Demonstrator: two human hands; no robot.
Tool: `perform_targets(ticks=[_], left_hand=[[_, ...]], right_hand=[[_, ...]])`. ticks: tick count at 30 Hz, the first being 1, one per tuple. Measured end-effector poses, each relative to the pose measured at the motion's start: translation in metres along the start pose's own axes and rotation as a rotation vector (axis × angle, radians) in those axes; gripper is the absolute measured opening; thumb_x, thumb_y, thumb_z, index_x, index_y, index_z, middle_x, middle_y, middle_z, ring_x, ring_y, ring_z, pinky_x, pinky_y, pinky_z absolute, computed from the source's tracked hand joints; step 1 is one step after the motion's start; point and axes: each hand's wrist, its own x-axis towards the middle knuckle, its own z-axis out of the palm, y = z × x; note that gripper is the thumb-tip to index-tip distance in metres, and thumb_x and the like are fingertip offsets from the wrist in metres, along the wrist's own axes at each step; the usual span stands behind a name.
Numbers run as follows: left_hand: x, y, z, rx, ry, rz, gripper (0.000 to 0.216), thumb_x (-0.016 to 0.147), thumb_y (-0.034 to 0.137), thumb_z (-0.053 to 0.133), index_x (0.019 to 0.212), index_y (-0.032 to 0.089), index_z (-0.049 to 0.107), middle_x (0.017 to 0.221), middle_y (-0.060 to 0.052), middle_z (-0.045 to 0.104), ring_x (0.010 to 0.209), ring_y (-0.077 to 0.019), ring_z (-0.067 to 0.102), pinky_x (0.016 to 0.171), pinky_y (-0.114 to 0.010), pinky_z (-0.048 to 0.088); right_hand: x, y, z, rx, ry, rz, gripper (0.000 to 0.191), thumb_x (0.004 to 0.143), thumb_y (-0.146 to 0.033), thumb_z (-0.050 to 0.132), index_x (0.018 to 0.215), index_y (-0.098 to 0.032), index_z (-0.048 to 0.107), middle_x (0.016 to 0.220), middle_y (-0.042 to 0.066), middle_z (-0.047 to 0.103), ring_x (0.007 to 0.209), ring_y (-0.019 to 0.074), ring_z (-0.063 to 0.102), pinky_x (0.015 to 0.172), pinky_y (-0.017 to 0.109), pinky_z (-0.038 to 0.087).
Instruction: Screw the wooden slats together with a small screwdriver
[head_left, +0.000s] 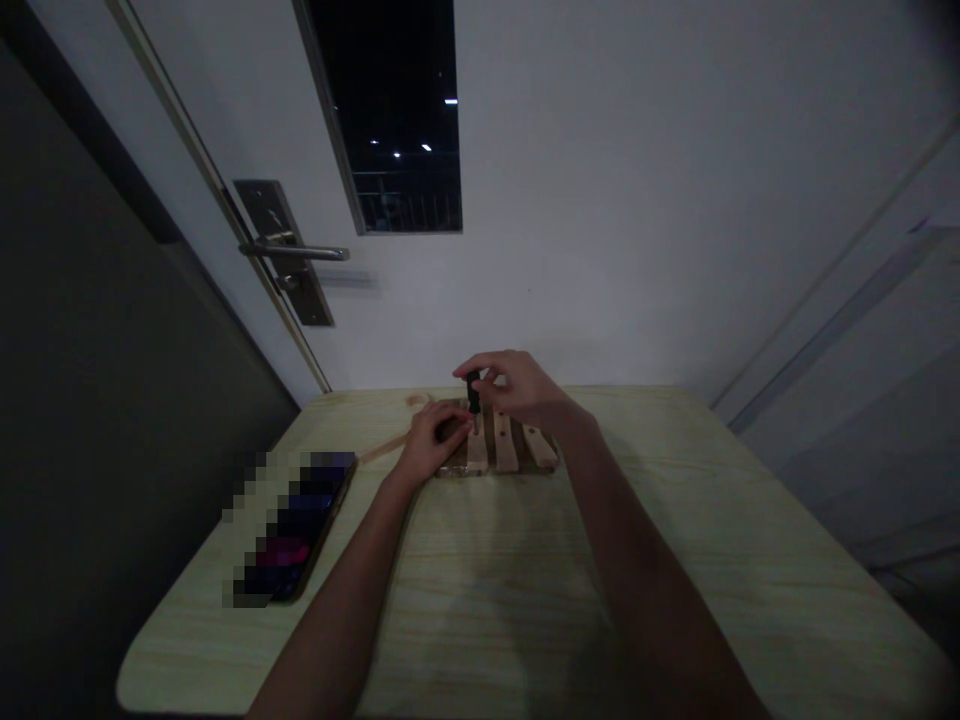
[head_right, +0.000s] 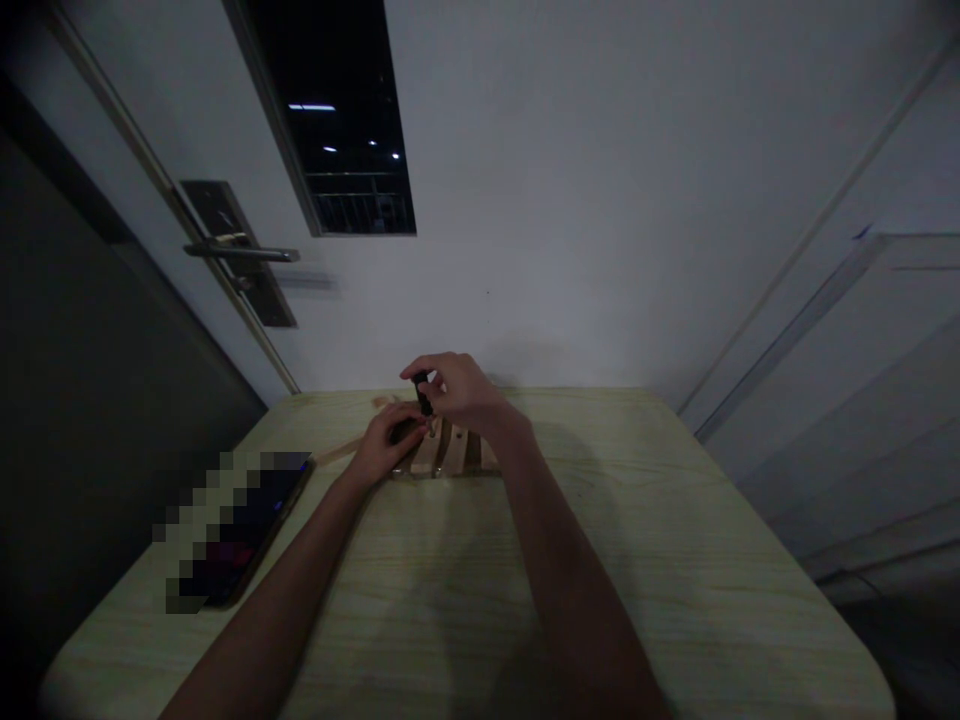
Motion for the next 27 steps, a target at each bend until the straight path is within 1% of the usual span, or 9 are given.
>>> perform_targets(ticks=[2, 4, 7, 9, 11, 16, 19, 24, 27], left_hand=[[-0.0001, -0.0002, 0.0001, -0.003, -0.005, -0.01, 0.017, 0.082, 0.032, 0.059, 0.09, 0.019, 0.066, 0.093, -0.006, 0.067, 0.09, -0.0221, 0.059, 0.083, -0.038, 0.044], [-0.0006, -0.0016, 0.0007, -0.005, -0.011, -0.02, 0.017, 0.081, 0.033, 0.06, 0.089, 0.019, 0.065, 0.093, -0.006, 0.067, 0.091, -0.0222, 0.059, 0.083, -0.038, 0.045], [-0.0015, -0.003, 0.0017, -0.003, 0.009, -0.025, 0.017, 0.08, 0.033, 0.06, 0.089, 0.02, 0.065, 0.096, -0.006, 0.067, 0.092, -0.0226, 0.059, 0.085, -0.039, 0.045], [-0.0015, -0.0025, 0.0017, -0.002, 0.017, -0.02, 0.016, 0.08, 0.033, 0.06, 0.088, 0.02, 0.065, 0.096, -0.006, 0.068, 0.093, -0.0226, 0.059, 0.085, -0.038, 0.045], [-0.0011, -0.0011, 0.0012, -0.002, 0.012, -0.014, 0.015, 0.08, 0.032, 0.06, 0.088, 0.02, 0.065, 0.095, -0.006, 0.068, 0.093, -0.0224, 0.059, 0.085, -0.038, 0.045], [0.0, 0.0009, 0.0003, -0.006, -0.004, -0.011, 0.015, 0.081, 0.031, 0.061, 0.089, 0.02, 0.066, 0.096, -0.006, 0.068, 0.094, -0.0225, 0.06, 0.086, -0.038, 0.044], [-0.0005, -0.0011, 0.0009, -0.018, 0.0, -0.013, 0.015, 0.081, 0.031, 0.061, 0.09, 0.02, 0.066, 0.096, -0.006, 0.068, 0.094, -0.0223, 0.06, 0.086, -0.039, 0.045], [-0.001, -0.0044, 0.0016, -0.007, 0.009, 0.0, 0.015, 0.08, 0.031, 0.062, 0.089, 0.019, 0.065, 0.094, -0.006, 0.067, 0.092, -0.0222, 0.059, 0.085, -0.038, 0.045], [-0.0007, -0.0035, 0.0013, 0.002, 0.013, -0.006, 0.015, 0.08, 0.03, 0.062, 0.089, 0.019, 0.064, 0.093, -0.006, 0.067, 0.092, -0.0221, 0.059, 0.084, -0.038, 0.045]], right_hand=[[0.0004, 0.0012, -0.0001, 0.001, 0.014, -0.001, 0.028, 0.074, -0.01, 0.056, 0.099, -0.016, 0.068, 0.095, 0.004, 0.069, 0.068, 0.0089, 0.056, 0.065, 0.023, 0.043], [0.0011, 0.0012, 0.0, -0.011, 0.022, -0.01, 0.023, 0.074, -0.015, 0.062, 0.096, -0.016, 0.068, 0.088, 0.002, 0.068, 0.063, 0.0078, 0.053, 0.062, 0.022, 0.042], [0.0027, 0.0009, 0.0011, -0.049, 0.009, -0.041, 0.013, 0.071, -0.022, 0.068, 0.083, -0.016, 0.068, 0.076, 0.0, 0.064, 0.06, 0.0072, 0.051, 0.06, 0.021, 0.04], [0.0038, 0.0009, 0.0025, -0.08, 0.018, -0.031, 0.013, 0.069, -0.025, 0.071, 0.076, -0.015, 0.066, 0.074, 0.0, 0.06, 0.059, 0.0071, 0.05, 0.06, 0.021, 0.039], [0.0043, 0.0006, 0.0036, -0.093, 0.038, -0.002, 0.015, 0.069, -0.026, 0.071, 0.074, -0.014, 0.063, 0.074, 0.0, 0.06, 0.058, 0.0068, 0.049, 0.06, 0.021, 0.039], [0.0043, -0.0028, 0.0034, -0.064, 0.003, -0.002, 0.004, 0.073, -0.016, 0.062, 0.077, -0.016, 0.064, 0.071, -0.002, 0.063, 0.06, 0.0073, 0.05, 0.06, 0.02, 0.038], [0.0043, -0.0048, 0.0038, -0.064, -0.025, 0.024, 0.009, 0.073, -0.014, 0.059, 0.078, -0.015, 0.068, 0.072, 0.001, 0.066, 0.062, 0.0081, 0.053, 0.061, 0.021, 0.04], [0.0034, -0.0063, 0.0069, -0.028, -0.032, 0.064, 0.026, 0.075, -0.012, 0.053, 0.096, -0.014, 0.069, 0.086, 0.005, 0.07, 0.068, 0.0097, 0.057, 0.061, 0.022, 0.043], [0.0027, -0.0052, 0.0065, -0.026, -0.024, 0.047, 0.029, 0.075, -0.011, 0.052, 0.098, -0.014, 0.069, 0.088, 0.005, 0.07, 0.068, 0.009, 0.057, 0.06, 0.02, 0.043]])
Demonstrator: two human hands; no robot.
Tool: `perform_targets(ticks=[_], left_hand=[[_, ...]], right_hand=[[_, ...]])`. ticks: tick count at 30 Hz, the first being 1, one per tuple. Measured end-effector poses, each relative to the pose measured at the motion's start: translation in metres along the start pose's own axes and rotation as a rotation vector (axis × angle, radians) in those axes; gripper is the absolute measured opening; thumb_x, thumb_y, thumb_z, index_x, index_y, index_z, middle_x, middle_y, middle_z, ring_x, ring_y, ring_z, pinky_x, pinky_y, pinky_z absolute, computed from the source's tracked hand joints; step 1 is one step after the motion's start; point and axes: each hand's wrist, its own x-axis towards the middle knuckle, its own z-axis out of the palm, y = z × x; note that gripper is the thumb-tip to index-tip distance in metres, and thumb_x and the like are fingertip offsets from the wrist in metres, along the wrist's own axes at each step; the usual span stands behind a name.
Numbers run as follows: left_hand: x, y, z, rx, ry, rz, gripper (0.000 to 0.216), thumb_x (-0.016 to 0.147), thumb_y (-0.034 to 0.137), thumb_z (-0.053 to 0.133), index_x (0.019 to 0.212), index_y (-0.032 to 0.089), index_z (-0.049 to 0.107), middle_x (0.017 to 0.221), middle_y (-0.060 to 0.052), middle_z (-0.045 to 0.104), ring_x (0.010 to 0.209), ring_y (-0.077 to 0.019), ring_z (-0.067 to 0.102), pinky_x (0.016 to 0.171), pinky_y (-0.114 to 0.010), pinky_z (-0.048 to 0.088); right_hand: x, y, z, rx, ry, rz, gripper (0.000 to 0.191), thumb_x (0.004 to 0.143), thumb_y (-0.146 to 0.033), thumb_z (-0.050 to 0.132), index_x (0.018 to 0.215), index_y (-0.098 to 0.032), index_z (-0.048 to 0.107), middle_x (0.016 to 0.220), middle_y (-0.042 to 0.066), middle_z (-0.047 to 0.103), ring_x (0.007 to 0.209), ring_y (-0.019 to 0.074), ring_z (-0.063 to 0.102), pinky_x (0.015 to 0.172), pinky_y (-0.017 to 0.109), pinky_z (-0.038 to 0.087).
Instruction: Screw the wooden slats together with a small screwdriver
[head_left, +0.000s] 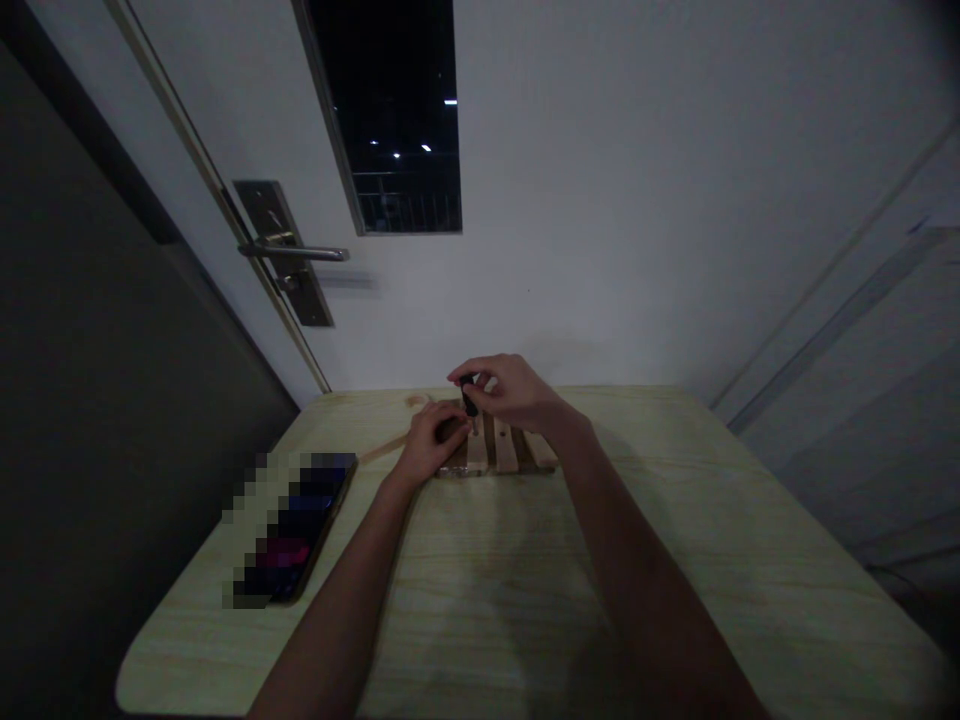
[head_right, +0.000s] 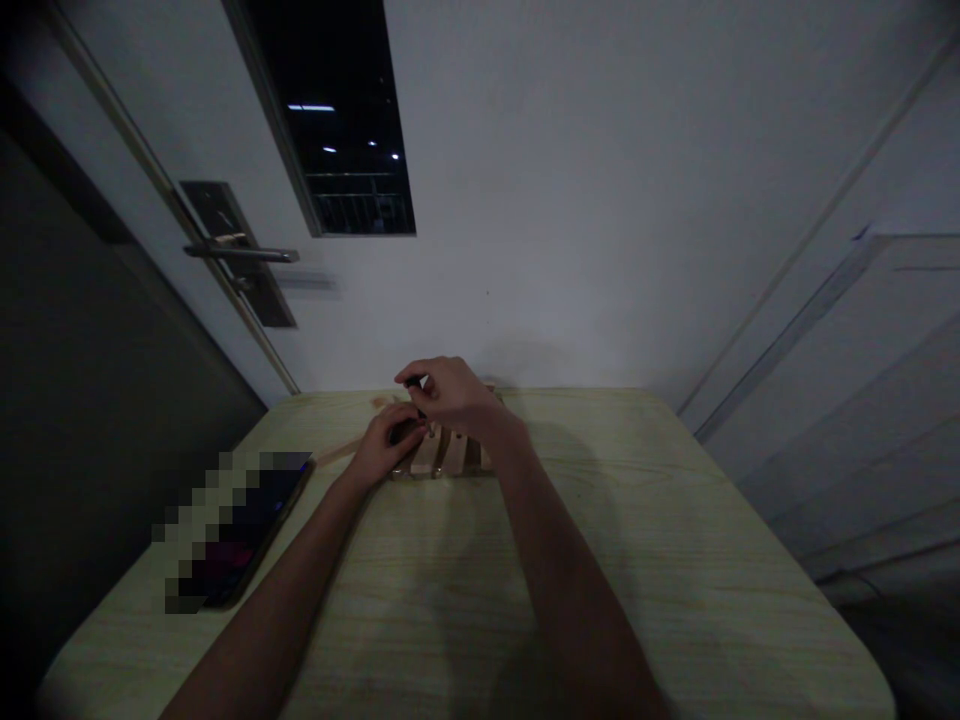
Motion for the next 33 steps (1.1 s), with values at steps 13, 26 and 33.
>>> perform_targets(ticks=[13, 26, 33], left_hand=[[0.0002, 0.0017, -0.0001, -0.001, -0.002, -0.021, 0.015, 0.079, 0.032, 0.061, 0.088, 0.02, 0.065, 0.095, -0.006, 0.068, 0.093, -0.0227, 0.059, 0.085, -0.04, 0.045], [-0.0005, -0.001, 0.0004, -0.02, -0.021, -0.026, 0.017, 0.08, 0.034, 0.061, 0.089, 0.02, 0.065, 0.095, -0.006, 0.067, 0.092, -0.0227, 0.059, 0.086, -0.04, 0.045], [-0.0013, -0.0018, 0.0008, -0.003, 0.0, -0.016, 0.016, 0.08, 0.032, 0.061, 0.09, 0.021, 0.065, 0.095, -0.006, 0.067, 0.093, -0.0227, 0.058, 0.085, -0.04, 0.045]], right_hand=[[0.001, 0.0033, -0.0069, -0.007, 0.012, -0.082, 0.012, 0.072, -0.025, 0.068, 0.081, -0.017, 0.065, 0.076, -0.001, 0.062, 0.059, 0.0065, 0.05, 0.058, 0.019, 0.039], [-0.0024, 0.0006, -0.0089, 0.044, -0.008, -0.026, 0.023, 0.074, -0.012, 0.056, 0.092, -0.016, 0.07, 0.084, 0.003, 0.07, 0.064, 0.0083, 0.056, 0.06, 0.021, 0.042], [0.0004, 0.0013, -0.0097, -0.054, 0.014, -0.057, 0.011, 0.072, -0.027, 0.068, 0.076, -0.016, 0.065, 0.069, -0.001, 0.061, 0.06, 0.0075, 0.049, 0.059, 0.021, 0.038]])
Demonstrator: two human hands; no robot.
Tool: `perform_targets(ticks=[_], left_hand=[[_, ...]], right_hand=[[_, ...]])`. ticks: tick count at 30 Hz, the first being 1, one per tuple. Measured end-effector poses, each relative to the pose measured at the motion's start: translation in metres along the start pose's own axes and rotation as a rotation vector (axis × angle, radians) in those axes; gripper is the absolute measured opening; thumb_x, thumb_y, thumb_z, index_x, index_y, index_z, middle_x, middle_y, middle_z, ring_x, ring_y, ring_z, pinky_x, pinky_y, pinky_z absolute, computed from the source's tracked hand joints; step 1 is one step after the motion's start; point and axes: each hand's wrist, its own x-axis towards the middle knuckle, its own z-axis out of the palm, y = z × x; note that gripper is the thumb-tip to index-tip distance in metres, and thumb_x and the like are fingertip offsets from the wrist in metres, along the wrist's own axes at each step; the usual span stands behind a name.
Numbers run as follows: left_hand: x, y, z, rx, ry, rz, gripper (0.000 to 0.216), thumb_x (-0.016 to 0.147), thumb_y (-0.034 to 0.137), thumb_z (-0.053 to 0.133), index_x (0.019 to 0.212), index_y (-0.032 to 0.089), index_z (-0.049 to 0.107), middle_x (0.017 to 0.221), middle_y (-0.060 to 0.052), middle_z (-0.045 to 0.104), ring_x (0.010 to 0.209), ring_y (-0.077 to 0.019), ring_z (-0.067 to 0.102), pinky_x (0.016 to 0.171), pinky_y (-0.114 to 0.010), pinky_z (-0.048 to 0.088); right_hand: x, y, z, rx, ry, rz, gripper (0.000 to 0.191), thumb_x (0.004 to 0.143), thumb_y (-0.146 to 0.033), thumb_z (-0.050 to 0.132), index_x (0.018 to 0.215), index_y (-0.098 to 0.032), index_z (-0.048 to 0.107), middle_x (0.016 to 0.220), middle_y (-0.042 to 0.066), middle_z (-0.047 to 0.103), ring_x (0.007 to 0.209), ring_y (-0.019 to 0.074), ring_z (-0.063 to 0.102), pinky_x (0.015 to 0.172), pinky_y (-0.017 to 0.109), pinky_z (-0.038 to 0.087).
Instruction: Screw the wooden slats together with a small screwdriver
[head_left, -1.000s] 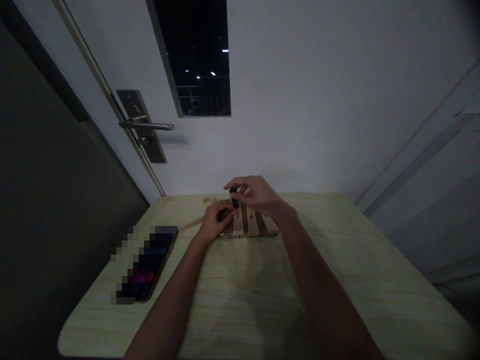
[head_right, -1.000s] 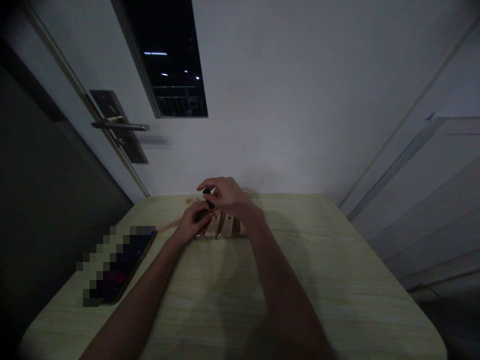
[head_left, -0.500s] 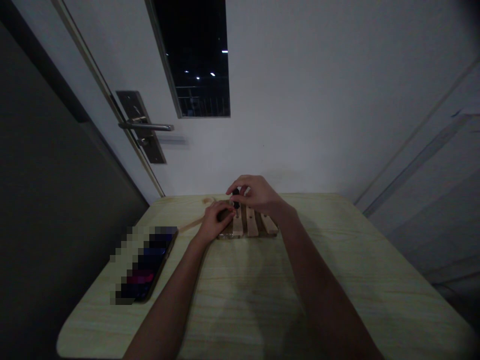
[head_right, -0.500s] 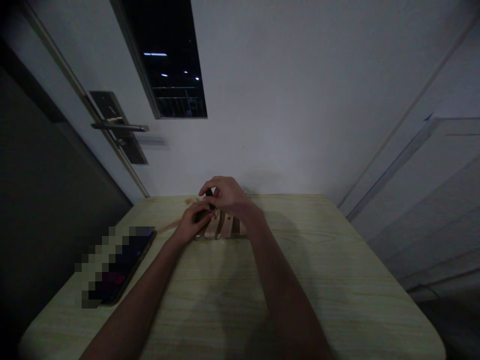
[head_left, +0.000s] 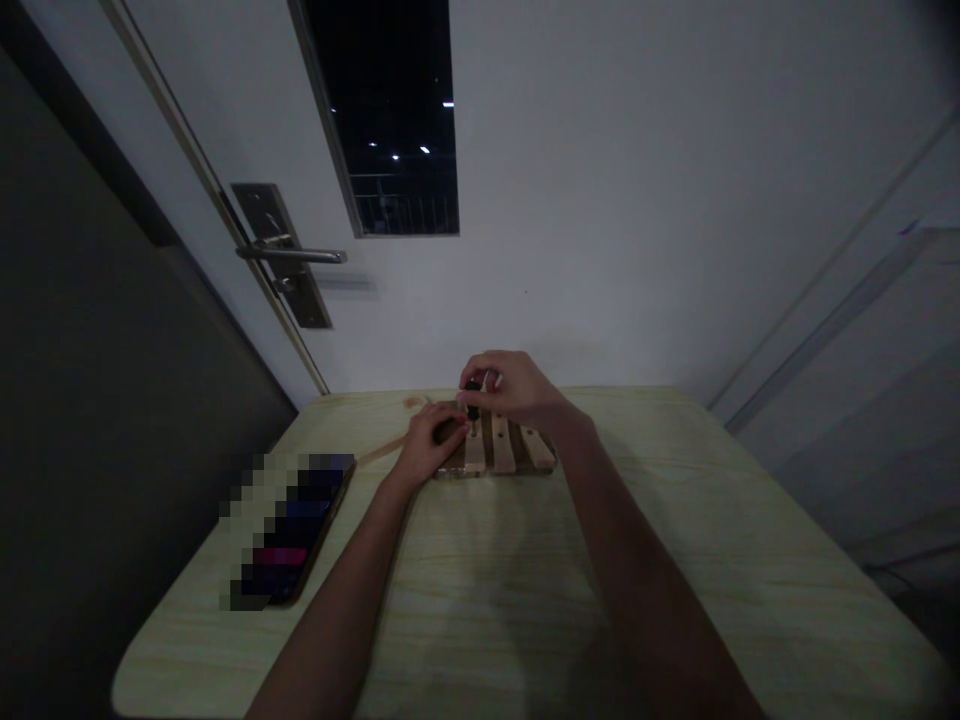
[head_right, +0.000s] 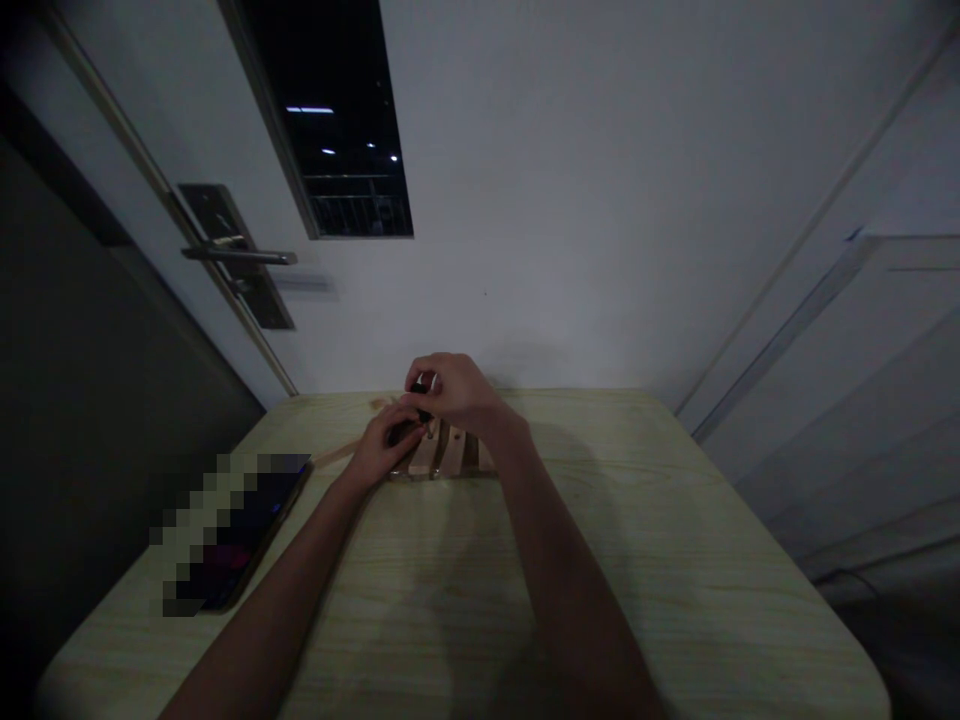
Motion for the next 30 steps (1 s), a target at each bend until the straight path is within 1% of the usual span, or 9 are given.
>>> perform_targets(ticks=[4, 9, 13, 15, 18, 22, 24, 27, 30], left_hand=[[0.001, 0.002, -0.001, -0.01, 0.006, 0.006, 0.016, 0.08, 0.032, 0.062, 0.09, 0.02, 0.066, 0.097, -0.007, 0.068, 0.095, -0.0231, 0.059, 0.087, -0.041, 0.045], [0.001, 0.003, -0.001, -0.006, -0.017, 0.014, 0.017, 0.081, 0.032, 0.061, 0.092, 0.021, 0.066, 0.096, -0.006, 0.068, 0.093, -0.0223, 0.06, 0.086, -0.039, 0.045], [0.001, 0.003, -0.001, -0.004, -0.007, 0.015, 0.017, 0.081, 0.032, 0.061, 0.091, 0.02, 0.066, 0.096, -0.006, 0.068, 0.095, -0.023, 0.06, 0.086, -0.039, 0.045], [0.001, 0.002, -0.001, -0.007, -0.003, 0.012, 0.017, 0.08, 0.032, 0.061, 0.09, 0.02, 0.066, 0.095, -0.007, 0.068, 0.094, -0.0234, 0.06, 0.086, -0.039, 0.045], [0.001, 0.001, 0.0, -0.016, -0.006, 0.012, 0.016, 0.08, 0.032, 0.061, 0.089, 0.019, 0.066, 0.094, -0.007, 0.068, 0.092, -0.0231, 0.06, 0.085, -0.039, 0.045], [0.001, 0.002, 0.0, -0.037, 0.003, 0.005, 0.015, 0.08, 0.031, 0.061, 0.09, 0.02, 0.066, 0.097, -0.006, 0.068, 0.094, -0.0222, 0.06, 0.086, -0.038, 0.046], [0.001, 0.004, -0.001, -0.032, 0.005, -0.002, 0.015, 0.08, 0.03, 0.061, 0.09, 0.02, 0.066, 0.098, -0.006, 0.068, 0.095, -0.0223, 0.06, 0.087, -0.039, 0.045], [0.001, 0.006, -0.002, -0.015, -0.009, -0.009, 0.014, 0.08, 0.029, 0.061, 0.089, 0.02, 0.067, 0.097, -0.006, 0.069, 0.094, -0.0225, 0.06, 0.087, -0.04, 0.045], [0.002, 0.006, -0.002, -0.022, -0.015, -0.001, 0.014, 0.08, 0.029, 0.061, 0.091, 0.02, 0.066, 0.096, -0.006, 0.068, 0.093, -0.022, 0.06, 0.087, -0.04, 0.045]], right_hand=[[0.001, 0.006, 0.003, 0.018, 0.002, -0.015, 0.015, 0.072, -0.029, 0.069, 0.075, -0.016, 0.063, 0.075, 0.0, 0.06, 0.063, 0.008, 0.05, 0.061, 0.021, 0.039], [-0.001, 0.007, -0.001, 0.103, -0.056, -0.051, 0.009, 0.075, -0.022, 0.063, 0.081, -0.016, 0.067, 0.078, 0.0, 0.065, 0.065, 0.0079, 0.052, 0.063, 0.021, 0.041], [-0.004, 0.003, -0.007, 0.208, -0.164, 0.01, 0.021, 0.076, -0.021, 0.061, 0.094, -0.014, 0.068, 0.084, 0.004, 0.068, 0.067, 0.0092, 0.055, 0.064, 0.023, 0.043], [-0.006, 0.003, -0.007, 0.239, -0.188, 0.018, 0.026, 0.077, -0.02, 0.059, 0.101, -0.014, 0.067, 0.09, 0.006, 0.069, 0.071, 0.0098, 0.057, 0.065, 0.024, 0.043], [-0.005, 0.007, -0.006, 0.229, -0.157, 0.011, 0.027, 0.077, -0.022, 0.059, 0.102, -0.015, 0.068, 0.09, 0.005, 0.069, 0.072, 0.0102, 0.057, 0.065, 0.024, 0.043], [-0.003, 0.011, -0.001, 0.115, -0.061, 0.016, 0.025, 0.071, -0.028, 0.069, 0.093, -0.016, 0.069, 0.067, -0.001, 0.061, 0.061, 0.0088, 0.051, 0.059, 0.022, 0.038], [-0.001, 0.011, 0.003, 0.047, -0.03, 0.012, 0.019, 0.07, -0.028, 0.07, 0.085, -0.017, 0.069, 0.061, -0.003, 0.056, 0.058, 0.0079, 0.047, 0.057, 0.021, 0.035], [0.0, 0.011, 0.006, -0.006, -0.026, -0.028, 0.008, 0.073, -0.024, 0.067, 0.075, -0.016, 0.067, 0.066, -0.002, 0.057, 0.06, 0.0075, 0.048, 0.058, 0.02, 0.036], [-0.001, 0.012, 0.008, -0.011, -0.017, -0.015, 0.012, 0.074, -0.021, 0.064, 0.085, -0.016, 0.067, 0.078, 0.001, 0.061, 0.062, 0.0073, 0.05, 0.061, 0.021, 0.039]])
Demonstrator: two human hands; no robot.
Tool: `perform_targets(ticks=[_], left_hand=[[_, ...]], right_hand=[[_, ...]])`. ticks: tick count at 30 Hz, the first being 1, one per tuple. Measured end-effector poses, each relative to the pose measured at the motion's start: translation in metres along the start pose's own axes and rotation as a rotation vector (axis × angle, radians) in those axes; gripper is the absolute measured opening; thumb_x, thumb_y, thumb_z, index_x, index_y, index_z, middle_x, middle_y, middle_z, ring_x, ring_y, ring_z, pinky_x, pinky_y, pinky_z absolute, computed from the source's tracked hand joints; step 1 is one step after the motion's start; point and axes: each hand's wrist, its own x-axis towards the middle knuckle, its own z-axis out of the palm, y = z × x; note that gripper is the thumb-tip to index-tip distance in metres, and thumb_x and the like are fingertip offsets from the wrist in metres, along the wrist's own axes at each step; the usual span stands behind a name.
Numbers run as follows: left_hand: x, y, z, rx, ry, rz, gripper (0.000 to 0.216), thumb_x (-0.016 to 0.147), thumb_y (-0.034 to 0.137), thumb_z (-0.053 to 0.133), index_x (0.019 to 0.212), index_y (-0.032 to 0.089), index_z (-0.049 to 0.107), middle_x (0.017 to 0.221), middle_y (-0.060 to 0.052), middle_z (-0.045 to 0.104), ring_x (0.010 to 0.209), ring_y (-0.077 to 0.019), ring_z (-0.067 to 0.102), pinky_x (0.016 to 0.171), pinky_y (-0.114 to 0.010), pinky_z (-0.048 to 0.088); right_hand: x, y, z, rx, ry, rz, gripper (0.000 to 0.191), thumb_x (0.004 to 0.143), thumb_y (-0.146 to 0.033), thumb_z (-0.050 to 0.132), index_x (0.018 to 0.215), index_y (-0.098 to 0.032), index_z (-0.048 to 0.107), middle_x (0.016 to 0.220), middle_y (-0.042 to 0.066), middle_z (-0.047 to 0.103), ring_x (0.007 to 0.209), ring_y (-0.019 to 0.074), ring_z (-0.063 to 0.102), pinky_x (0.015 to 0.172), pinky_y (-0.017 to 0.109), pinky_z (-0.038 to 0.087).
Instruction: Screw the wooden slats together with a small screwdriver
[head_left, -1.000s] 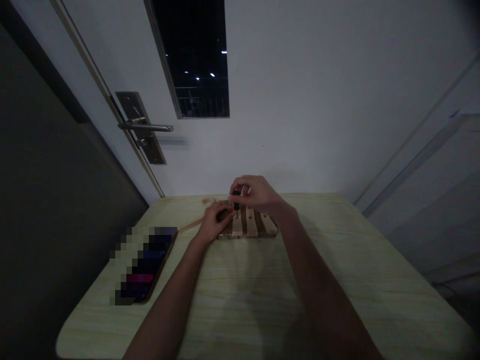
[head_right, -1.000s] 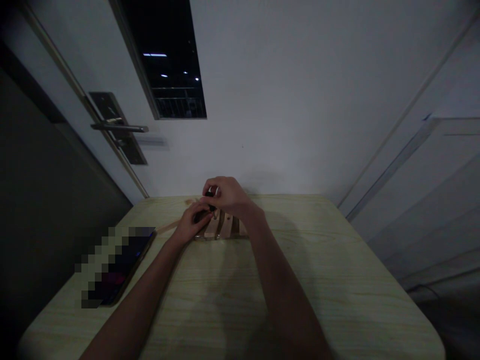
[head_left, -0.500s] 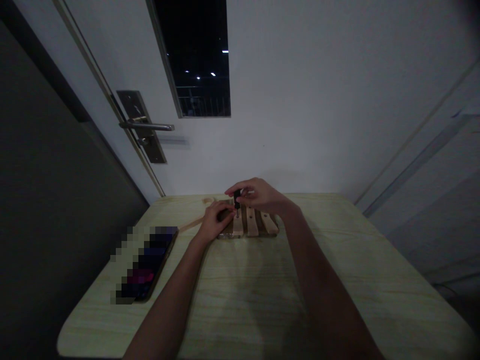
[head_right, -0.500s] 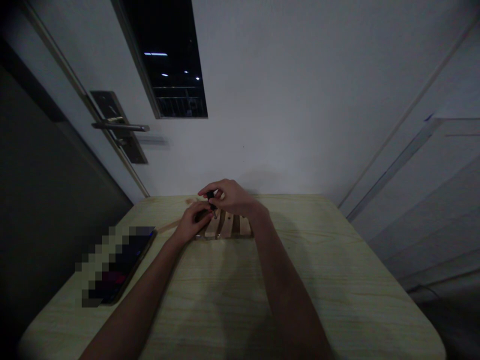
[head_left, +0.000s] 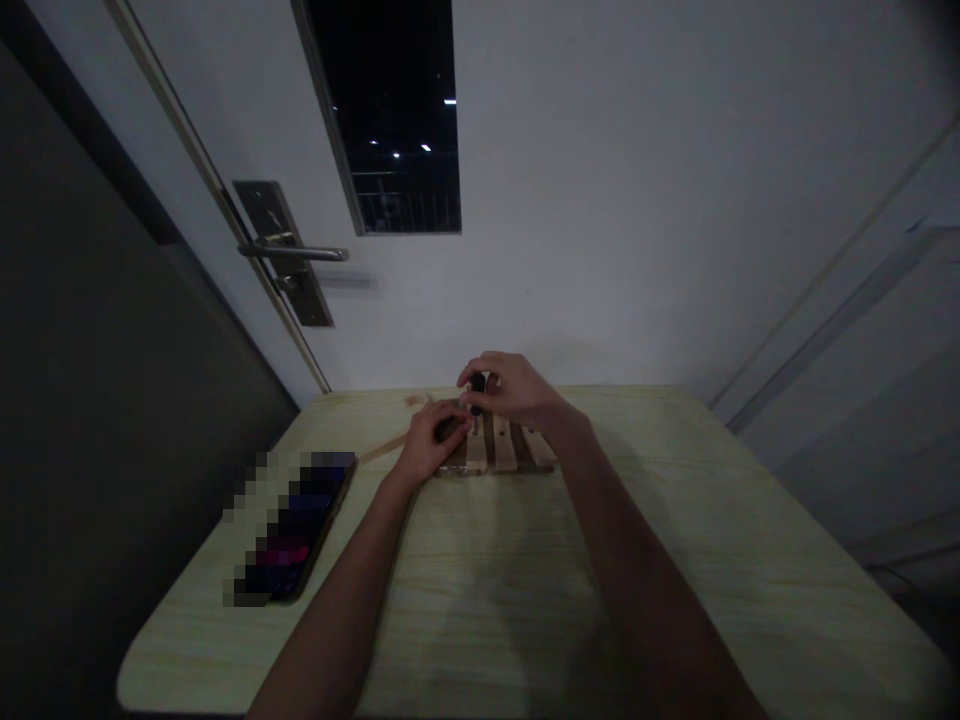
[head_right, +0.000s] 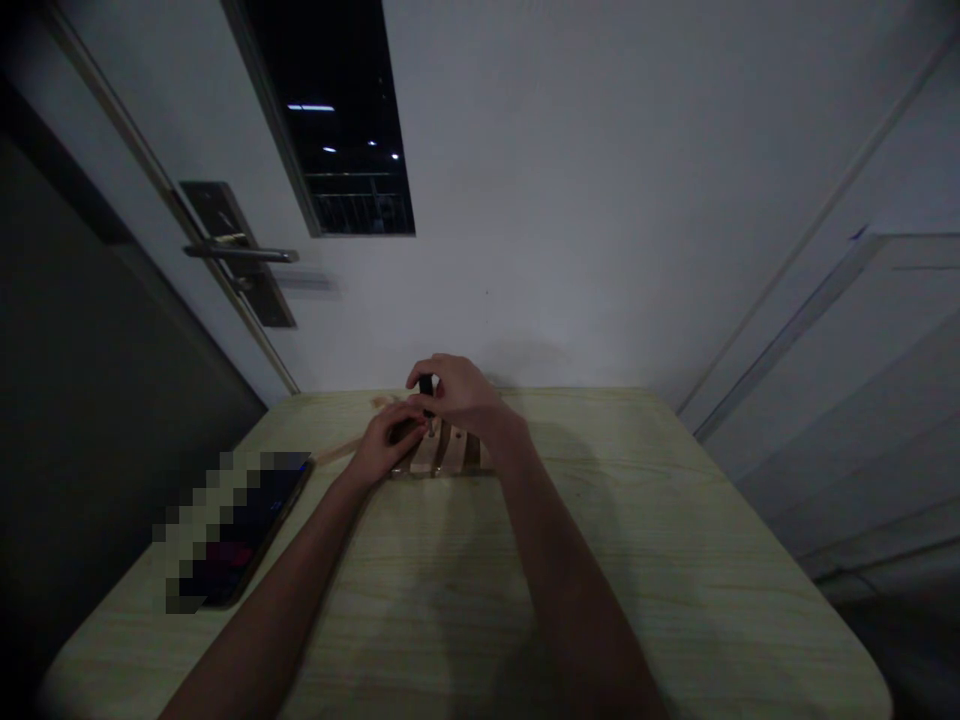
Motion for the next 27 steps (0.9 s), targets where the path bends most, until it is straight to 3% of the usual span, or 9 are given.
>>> perform_targets(ticks=[4, 13, 20, 23, 27], left_hand=[[0.0, -0.002, 0.0, -0.009, -0.008, 0.011, 0.015, 0.081, 0.029, 0.061, 0.091, 0.02, 0.066, 0.095, -0.006, 0.068, 0.093, -0.0214, 0.06, 0.087, -0.039, 0.044], [0.0, -0.001, 0.0, 0.013, -0.008, 0.009, 0.016, 0.081, 0.03, 0.061, 0.091, 0.019, 0.067, 0.094, -0.006, 0.068, 0.093, -0.0222, 0.059, 0.085, -0.038, 0.044], [0.0, -0.002, 0.001, 0.008, -0.008, 0.009, 0.015, 0.081, 0.03, 0.06, 0.089, 0.02, 0.066, 0.095, -0.006, 0.068, 0.091, -0.0218, 0.06, 0.085, -0.04, 0.045], [0.0, -0.002, 0.001, 0.022, -0.003, -0.002, 0.014, 0.081, 0.031, 0.06, 0.089, 0.02, 0.066, 0.096, -0.006, 0.068, 0.092, -0.0221, 0.059, 0.084, -0.04, 0.045], [0.0, 0.0, 0.0, 0.017, -0.005, 0.011, 0.014, 0.081, 0.029, 0.061, 0.09, 0.02, 0.066, 0.095, -0.006, 0.069, 0.093, -0.0222, 0.059, 0.086, -0.04, 0.044]], right_hand=[[-0.002, 0.0, 0.001, 0.021, -0.019, 0.04, 0.023, 0.077, -0.02, 0.061, 0.099, -0.017, 0.066, 0.088, 0.003, 0.063, 0.064, 0.0074, 0.05, 0.063, 0.022, 0.039], [-0.004, -0.003, 0.003, -0.004, -0.101, 0.083, 0.038, 0.076, -0.012, 0.053, 0.113, -0.015, 0.061, 0.101, 0.008, 0.065, 0.075, 0.0111, 0.053, 0.068, 0.025, 0.041], [-0.004, -0.01, -0.004, 0.052, -0.176, 0.111, 0.042, 0.08, -0.013, 0.052, 0.121, -0.017, 0.056, 0.083, 0.002, 0.065, 0.065, 0.0092, 0.051, 0.062, 0.023, 0.038], [-0.002, -0.011, -0.004, 0.005, -0.138, 0.116, 0.034, 0.08, -0.018, 0.057, 0.114, -0.018, 0.06, 0.069, -0.002, 0.061, 0.059, 0.0086, 0.049, 0.057, 0.023, 0.035], [0.0, -0.015, -0.004, -0.185, -0.072, 0.125, 0.009, 0.077, -0.021, 0.062, 0.083, -0.017, 0.065, 0.07, 0.0, 0.061, 0.064, 0.0099, 0.051, 0.06, 0.023, 0.034]])
